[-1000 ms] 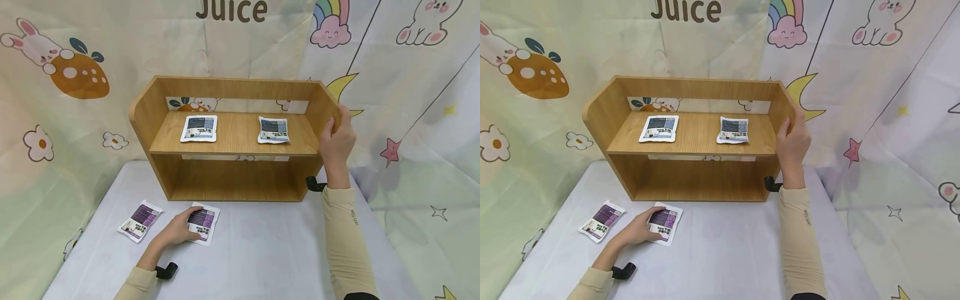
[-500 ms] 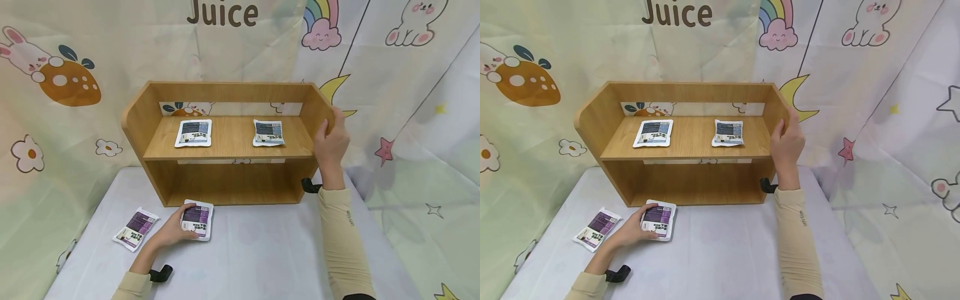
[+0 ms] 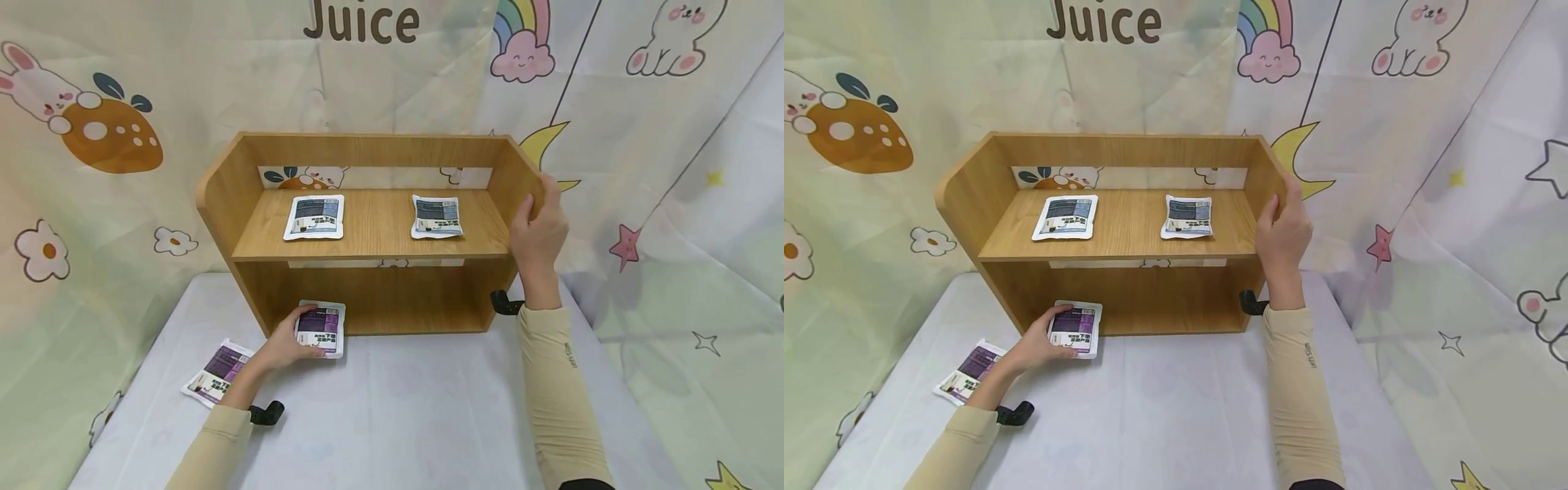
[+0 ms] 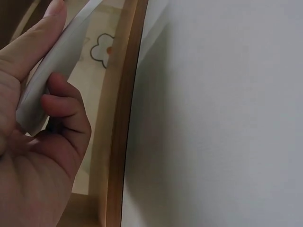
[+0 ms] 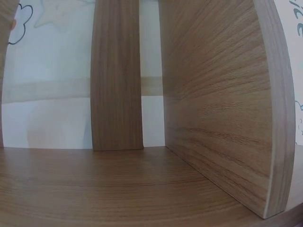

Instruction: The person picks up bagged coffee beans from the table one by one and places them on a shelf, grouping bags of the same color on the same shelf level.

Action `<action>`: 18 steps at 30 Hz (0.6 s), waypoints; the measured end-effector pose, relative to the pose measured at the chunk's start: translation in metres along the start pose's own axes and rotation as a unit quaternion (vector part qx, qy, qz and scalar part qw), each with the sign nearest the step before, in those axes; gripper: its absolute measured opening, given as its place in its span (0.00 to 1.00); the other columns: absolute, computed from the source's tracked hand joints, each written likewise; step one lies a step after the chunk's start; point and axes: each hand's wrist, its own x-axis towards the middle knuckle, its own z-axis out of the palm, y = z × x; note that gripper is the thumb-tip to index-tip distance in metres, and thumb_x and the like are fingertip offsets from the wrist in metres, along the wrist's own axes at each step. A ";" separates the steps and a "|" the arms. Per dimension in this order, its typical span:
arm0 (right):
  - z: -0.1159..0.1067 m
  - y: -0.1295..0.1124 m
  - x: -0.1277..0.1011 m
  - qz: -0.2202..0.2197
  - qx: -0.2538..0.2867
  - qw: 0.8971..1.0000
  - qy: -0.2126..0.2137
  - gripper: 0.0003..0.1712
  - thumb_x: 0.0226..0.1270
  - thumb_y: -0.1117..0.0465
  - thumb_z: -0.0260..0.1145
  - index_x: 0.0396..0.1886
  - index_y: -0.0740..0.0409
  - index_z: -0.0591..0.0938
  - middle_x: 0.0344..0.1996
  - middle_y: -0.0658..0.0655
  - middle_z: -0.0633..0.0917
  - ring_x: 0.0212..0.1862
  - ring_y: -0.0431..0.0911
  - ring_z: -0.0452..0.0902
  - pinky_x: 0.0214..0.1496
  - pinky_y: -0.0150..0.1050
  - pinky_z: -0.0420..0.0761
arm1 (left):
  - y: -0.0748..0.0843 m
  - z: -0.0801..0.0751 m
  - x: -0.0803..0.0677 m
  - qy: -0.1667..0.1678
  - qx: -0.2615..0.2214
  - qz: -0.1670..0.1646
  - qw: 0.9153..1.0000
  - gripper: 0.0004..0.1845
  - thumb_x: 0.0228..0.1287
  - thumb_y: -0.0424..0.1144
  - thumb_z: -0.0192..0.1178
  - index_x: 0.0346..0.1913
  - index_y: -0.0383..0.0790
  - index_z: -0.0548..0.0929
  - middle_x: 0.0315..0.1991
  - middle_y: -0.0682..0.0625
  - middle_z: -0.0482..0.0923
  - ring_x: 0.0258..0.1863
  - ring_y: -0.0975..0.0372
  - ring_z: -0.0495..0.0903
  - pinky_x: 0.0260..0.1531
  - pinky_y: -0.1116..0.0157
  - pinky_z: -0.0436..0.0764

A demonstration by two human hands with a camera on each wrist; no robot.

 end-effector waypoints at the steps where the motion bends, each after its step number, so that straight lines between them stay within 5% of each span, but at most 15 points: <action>1: 0.000 0.000 0.000 0.000 -0.002 1.000 0.000 0.20 0.74 0.57 0.53 0.63 0.52 0.73 0.49 0.61 0.84 0.45 0.57 0.83 0.47 0.52 0.81 | 0.000 -0.001 0.004 0.002 -0.001 0.000 1.000 0.57 0.34 0.41 0.83 0.71 0.45 0.62 0.64 0.35 0.64 0.58 0.45 0.67 0.59 0.46 0.65; 18: -0.003 -0.004 -0.002 0.001 -0.003 1.000 0.003 0.20 0.72 0.58 0.54 0.62 0.54 0.73 0.50 0.63 0.83 0.46 0.58 0.82 0.47 0.53 0.81 | -0.018 0.000 0.058 0.007 -0.003 -0.026 1.000 0.56 0.38 0.44 0.82 0.72 0.43 0.60 0.66 0.35 0.61 0.62 0.44 0.62 0.64 0.44 0.57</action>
